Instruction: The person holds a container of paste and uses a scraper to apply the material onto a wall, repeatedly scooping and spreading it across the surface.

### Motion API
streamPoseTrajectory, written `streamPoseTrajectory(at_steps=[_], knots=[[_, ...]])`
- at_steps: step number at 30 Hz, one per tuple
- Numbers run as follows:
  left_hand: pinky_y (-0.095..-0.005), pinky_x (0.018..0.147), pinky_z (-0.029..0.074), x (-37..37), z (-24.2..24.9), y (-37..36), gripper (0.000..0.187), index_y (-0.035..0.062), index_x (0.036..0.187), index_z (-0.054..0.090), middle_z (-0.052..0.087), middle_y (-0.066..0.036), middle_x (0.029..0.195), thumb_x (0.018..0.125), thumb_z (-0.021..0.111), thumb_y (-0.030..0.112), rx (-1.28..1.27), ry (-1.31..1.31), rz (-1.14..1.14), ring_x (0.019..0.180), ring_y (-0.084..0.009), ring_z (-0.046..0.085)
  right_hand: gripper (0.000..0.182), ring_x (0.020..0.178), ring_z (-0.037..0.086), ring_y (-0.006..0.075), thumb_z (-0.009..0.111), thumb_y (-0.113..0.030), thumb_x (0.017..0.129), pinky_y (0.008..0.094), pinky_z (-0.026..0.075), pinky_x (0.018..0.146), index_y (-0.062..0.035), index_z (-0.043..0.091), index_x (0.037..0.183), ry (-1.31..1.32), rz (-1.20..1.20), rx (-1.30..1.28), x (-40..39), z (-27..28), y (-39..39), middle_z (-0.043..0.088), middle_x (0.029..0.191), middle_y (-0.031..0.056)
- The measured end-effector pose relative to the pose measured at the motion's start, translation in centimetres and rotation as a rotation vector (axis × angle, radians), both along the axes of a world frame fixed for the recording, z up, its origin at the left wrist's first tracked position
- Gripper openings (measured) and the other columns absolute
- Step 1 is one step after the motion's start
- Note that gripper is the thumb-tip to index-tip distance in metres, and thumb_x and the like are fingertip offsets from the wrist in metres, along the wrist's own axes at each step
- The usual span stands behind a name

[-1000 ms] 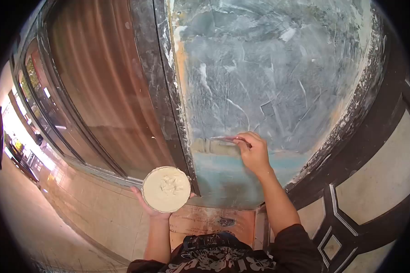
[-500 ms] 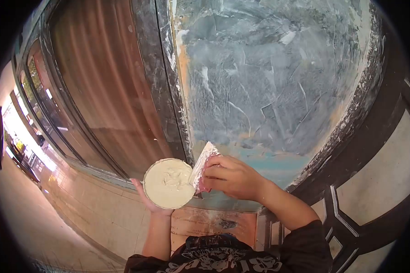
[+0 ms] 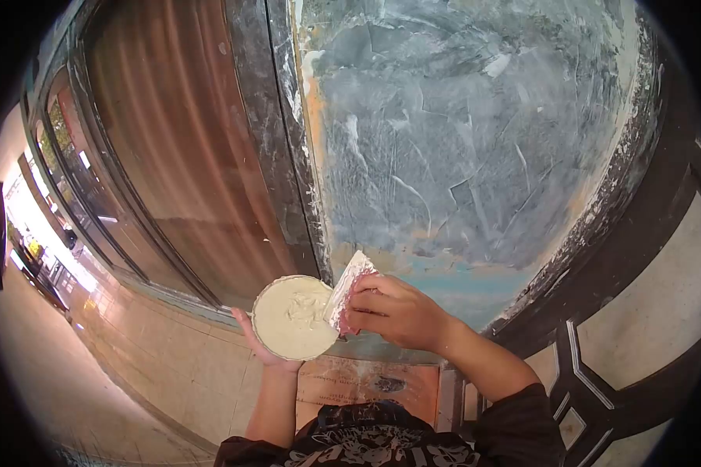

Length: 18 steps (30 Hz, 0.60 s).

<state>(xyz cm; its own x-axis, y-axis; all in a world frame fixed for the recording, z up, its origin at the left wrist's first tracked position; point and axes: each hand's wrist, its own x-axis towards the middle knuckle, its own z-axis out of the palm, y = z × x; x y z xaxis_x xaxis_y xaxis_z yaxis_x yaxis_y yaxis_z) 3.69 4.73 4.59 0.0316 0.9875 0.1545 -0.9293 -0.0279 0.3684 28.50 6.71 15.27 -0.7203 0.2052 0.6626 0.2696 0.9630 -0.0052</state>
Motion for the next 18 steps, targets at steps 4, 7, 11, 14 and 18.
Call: streamPoseTrajectory(at_steps=[4,7,11,14,18], knots=[[-0.0542,0.113,0.044,0.3,-0.4,0.3,0.105,0.0035,0.151,0.047,0.051,-0.019,0.152,0.093,0.025,0.088,0.041,-0.085,-0.038,0.136,-0.0380,0.052,0.032,0.110,0.063,0.0295,0.072,0.001,0.073,0.0408,0.054,0.089,-0.0096,0.070,0.103,0.024,0.005,-0.022,0.0,-0.6,0.3,0.064,0.108,0.0042],[-0.0541,0.113,0.045,0.5,-0.5,0.3,0.105,0.0019,0.151,0.047,0.050,-0.019,0.153,0.093,0.026,0.088,0.026,-0.094,-0.028,0.137,-0.0386,0.052,0.035,0.111,0.063,0.0295,0.073,0.002,0.071,0.0405,0.055,0.089,-0.0096,0.071,0.104,0.041,-0.008,-0.038,0.3,-1.2,0.4,0.065,0.111,0.0043],[-0.0679,0.112,0.041,0.7,-1.1,0.6,0.110,0.0067,0.155,0.042,0.044,-0.018,0.159,0.088,0.026,0.093,0.007,0.036,-0.037,0.140,-0.0438,0.047,0.034,0.107,0.065,0.0291,0.073,0.003,0.070,0.0397,0.055,0.089,-0.0087,0.073,0.101,0.111,-0.091,-0.049,1.2,-1.6,0.5,0.069,0.108,0.0050],[-0.0852,0.104,0.033,1.0,-0.4,0.2,0.115,0.0147,0.160,0.036,0.035,-0.018,0.164,0.081,0.028,0.099,0.056,-0.095,-0.233,0.143,-0.0502,0.040,0.027,0.097,0.068,0.0292,0.074,0.003,0.073,0.0389,0.055,0.085,-0.0072,0.074,0.098,0.218,-0.322,-0.063,3.1,-2.7,1.2,0.073,0.098,0.0068],[-0.0920,0.098,0.028,0.9,-1.4,0.7,0.118,0.0196,0.161,0.033,0.030,-0.021,0.165,0.076,0.027,0.102,0.016,-0.036,-0.219,0.144,-0.0536,0.037,0.019,0.086,0.067,0.0309,0.073,0.000,0.081,0.0394,0.054,0.080,-0.0051,0.074,0.099,0.430,-0.567,-0.215,6.8,-5.8,3.3,0.073,0.091,0.0095]])
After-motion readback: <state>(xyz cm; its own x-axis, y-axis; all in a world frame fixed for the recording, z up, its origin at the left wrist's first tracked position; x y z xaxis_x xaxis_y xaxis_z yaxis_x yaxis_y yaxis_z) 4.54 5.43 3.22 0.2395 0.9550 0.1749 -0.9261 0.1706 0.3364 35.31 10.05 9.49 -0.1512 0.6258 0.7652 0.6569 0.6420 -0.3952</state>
